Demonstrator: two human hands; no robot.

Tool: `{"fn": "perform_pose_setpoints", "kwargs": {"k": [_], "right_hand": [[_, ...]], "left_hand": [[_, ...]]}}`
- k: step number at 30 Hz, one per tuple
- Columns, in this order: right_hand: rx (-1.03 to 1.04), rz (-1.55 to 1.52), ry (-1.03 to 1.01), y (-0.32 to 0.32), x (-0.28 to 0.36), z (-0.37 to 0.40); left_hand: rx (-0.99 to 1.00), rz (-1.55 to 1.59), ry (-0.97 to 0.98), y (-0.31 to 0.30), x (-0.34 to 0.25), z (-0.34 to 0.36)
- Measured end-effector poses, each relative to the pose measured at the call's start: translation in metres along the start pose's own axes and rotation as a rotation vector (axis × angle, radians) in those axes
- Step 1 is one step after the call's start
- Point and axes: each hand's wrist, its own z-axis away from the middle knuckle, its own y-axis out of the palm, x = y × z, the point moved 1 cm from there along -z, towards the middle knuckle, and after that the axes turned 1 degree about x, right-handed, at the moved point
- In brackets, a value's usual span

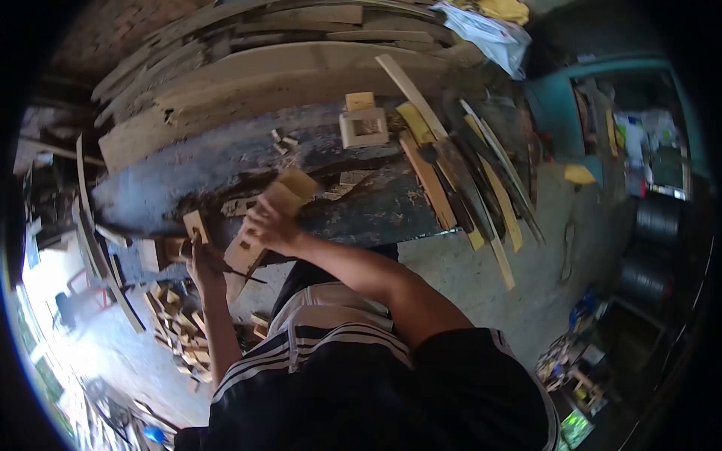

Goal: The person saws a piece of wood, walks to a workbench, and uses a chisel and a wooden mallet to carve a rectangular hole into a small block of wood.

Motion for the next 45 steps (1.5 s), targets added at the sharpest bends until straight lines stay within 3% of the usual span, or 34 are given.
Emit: {"fn": "perform_pose_setpoints", "kwargs": {"k": [3, 5, 7, 9, 11, 13, 14, 17, 18, 19, 23, 25, 27, 30, 33, 39, 45], "right_hand": [[-0.181, -0.1, 0.06, -0.016, -0.004, -0.017], [-0.384, -0.485, 0.379, -0.03, -0.036, -0.025], [-0.084, -0.157, 0.514, -0.077, -0.094, -0.011], [-0.121, 0.238, 0.694, -0.113, -0.136, 0.024], [-0.032, 0.499, 0.77, -0.109, -0.193, 0.06], [0.259, 0.08, 0.789, -0.117, -0.245, 0.1], [0.299, 0.077, 0.77, -0.116, -0.252, 0.107], [0.296, 0.06, 0.758, -0.139, -0.222, 0.115], [0.166, 0.078, 0.719, -0.14, -0.205, 0.128], [0.192, -0.038, 0.768, -0.155, -0.181, 0.133], [0.15, -0.067, 0.72, -0.143, -0.112, 0.196], [0.177, -0.131, 0.768, -0.125, -0.09, 0.223], [0.048, -0.267, 0.742, -0.115, -0.086, 0.238], [-0.055, -0.275, 0.682, -0.123, -0.089, 0.25], [0.035, -0.414, 0.784, -0.127, -0.1, 0.279], [-0.067, -0.397, 0.777, -0.119, -0.119, 0.322], [-0.223, -0.539, 0.79, -0.093, -0.129, 0.332]], "left_hand": [[0.032, -0.084, -0.026, 0.014, 0.006, 0.011], [0.051, -0.131, 0.026, 0.018, 0.009, 0.017], [0.087, -0.116, -0.068, 0.017, 0.017, 0.018], [0.088, -0.119, -0.076, 0.024, 0.017, 0.026], [0.078, -0.106, -0.04, 0.026, 0.028, 0.027], [0.069, -0.099, -0.088, 0.041, 0.029, 0.035], [0.061, -0.092, -0.139, 0.047, 0.029, 0.038], [0.165, -0.093, -0.095, 0.061, 0.033, 0.04], [0.148, -0.119, -0.082, 0.073, 0.031, 0.047], [0.142, -0.134, -0.092, 0.082, 0.031, 0.05], [0.193, -0.113, -0.121, 0.132, 0.043, 0.063], [0.383, -0.051, -0.037, 0.164, 0.053, 0.068], [0.401, -0.004, -0.113, 0.196, 0.064, 0.077], [0.623, 0.015, -0.092, 0.238, 0.085, 0.098], [0.679, -0.071, -0.035, 0.269, 0.108, 0.122], [0.669, -0.417, 0.198, 0.282, 0.147, 0.154], [0.727, -0.445, 0.431, 0.284, 0.162, 0.152]]}}
